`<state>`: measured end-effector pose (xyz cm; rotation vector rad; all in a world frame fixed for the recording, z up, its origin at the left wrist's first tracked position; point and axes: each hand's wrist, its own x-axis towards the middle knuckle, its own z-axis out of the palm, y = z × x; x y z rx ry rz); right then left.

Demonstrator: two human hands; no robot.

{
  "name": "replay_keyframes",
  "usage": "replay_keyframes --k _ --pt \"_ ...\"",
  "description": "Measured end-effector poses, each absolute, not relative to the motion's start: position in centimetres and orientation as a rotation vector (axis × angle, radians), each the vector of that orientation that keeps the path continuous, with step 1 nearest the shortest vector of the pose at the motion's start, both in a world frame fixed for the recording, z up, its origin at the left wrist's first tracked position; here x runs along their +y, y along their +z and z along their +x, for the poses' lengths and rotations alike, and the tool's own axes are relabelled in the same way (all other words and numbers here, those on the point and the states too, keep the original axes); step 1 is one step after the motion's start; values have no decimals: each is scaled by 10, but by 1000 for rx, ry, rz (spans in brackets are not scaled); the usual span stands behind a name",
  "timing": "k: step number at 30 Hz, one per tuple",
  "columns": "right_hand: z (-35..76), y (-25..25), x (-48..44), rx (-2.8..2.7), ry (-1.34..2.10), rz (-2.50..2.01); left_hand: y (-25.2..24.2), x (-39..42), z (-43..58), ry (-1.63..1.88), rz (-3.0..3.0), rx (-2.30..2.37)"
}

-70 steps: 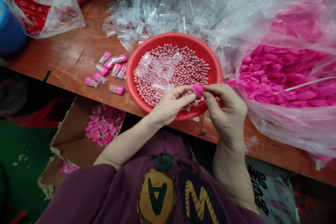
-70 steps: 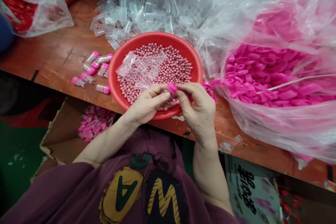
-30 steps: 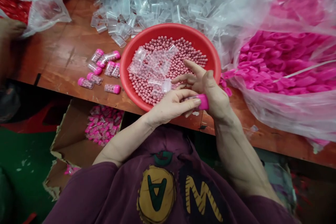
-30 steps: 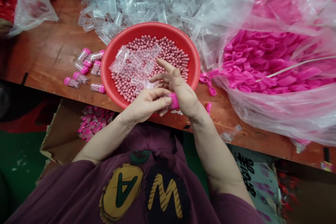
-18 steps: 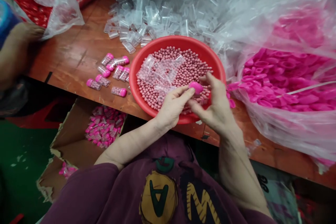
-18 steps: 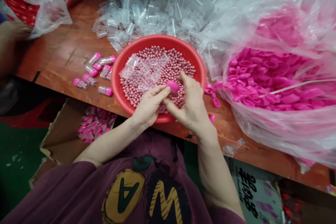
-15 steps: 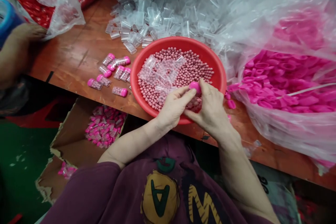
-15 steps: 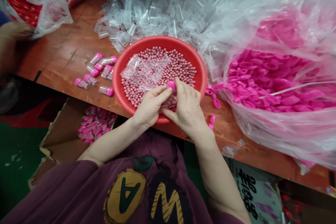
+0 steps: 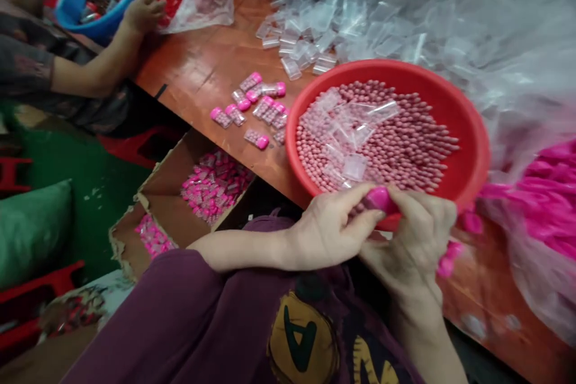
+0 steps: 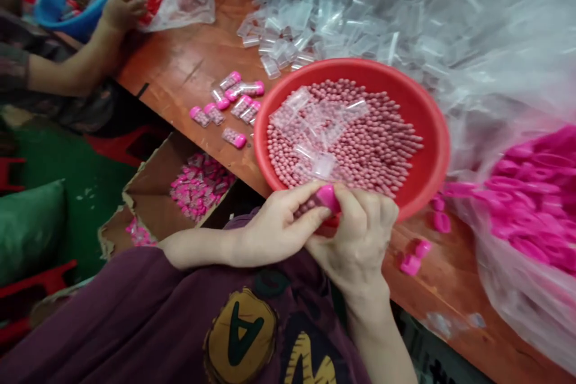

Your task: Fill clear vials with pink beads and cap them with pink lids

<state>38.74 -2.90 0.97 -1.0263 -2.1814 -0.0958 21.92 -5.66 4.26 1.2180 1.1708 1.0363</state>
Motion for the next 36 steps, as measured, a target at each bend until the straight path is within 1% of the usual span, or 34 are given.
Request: replay_keyframes --k 3,6,9,12,14,17,19,21,23,25,27,29,31,34,36 --pt "350 3 -34 -2129 -17 -871 46 -83 190 1079 1162 1271" --pt "312 -3 -36 -2264 211 -822 36 -103 163 1170 940 1346" --pt "292 -5 -34 -2414 398 -715 12 -106 129 1250 843 1523" --pt "295 -4 -31 -2294 472 -671 -19 -81 80 1370 983 1826" --pt "308 -1 -29 -2216 499 -707 -39 -52 46 1451 946 1932" --pt "341 6 -27 -2212 422 -831 -60 -11 21 1409 930 2063" --pt "367 10 -20 -2187 346 -1017 -59 5 29 1445 1100 2226" --pt "389 12 -7 -2167 350 -1235 -42 13 55 1454 1420 2212" --pt "404 11 12 -2232 454 -1363 -18 17 92 1335 1747 1913" --pt "408 6 31 -2364 560 -1356 3 24 131 1058 1985 1470" --pt "405 2 46 -2505 596 -1328 12 38 164 750 2089 1223" --pt "399 -2 54 -2585 581 -1350 10 53 184 499 2148 1209" --pt "396 -3 53 -2587 579 -1392 6 65 194 337 2226 1263" --pt "396 0 45 -2565 601 -1427 5 76 195 222 2316 1227" --pt "396 3 41 -2566 579 -1454 7 81 193 232 2272 1195"
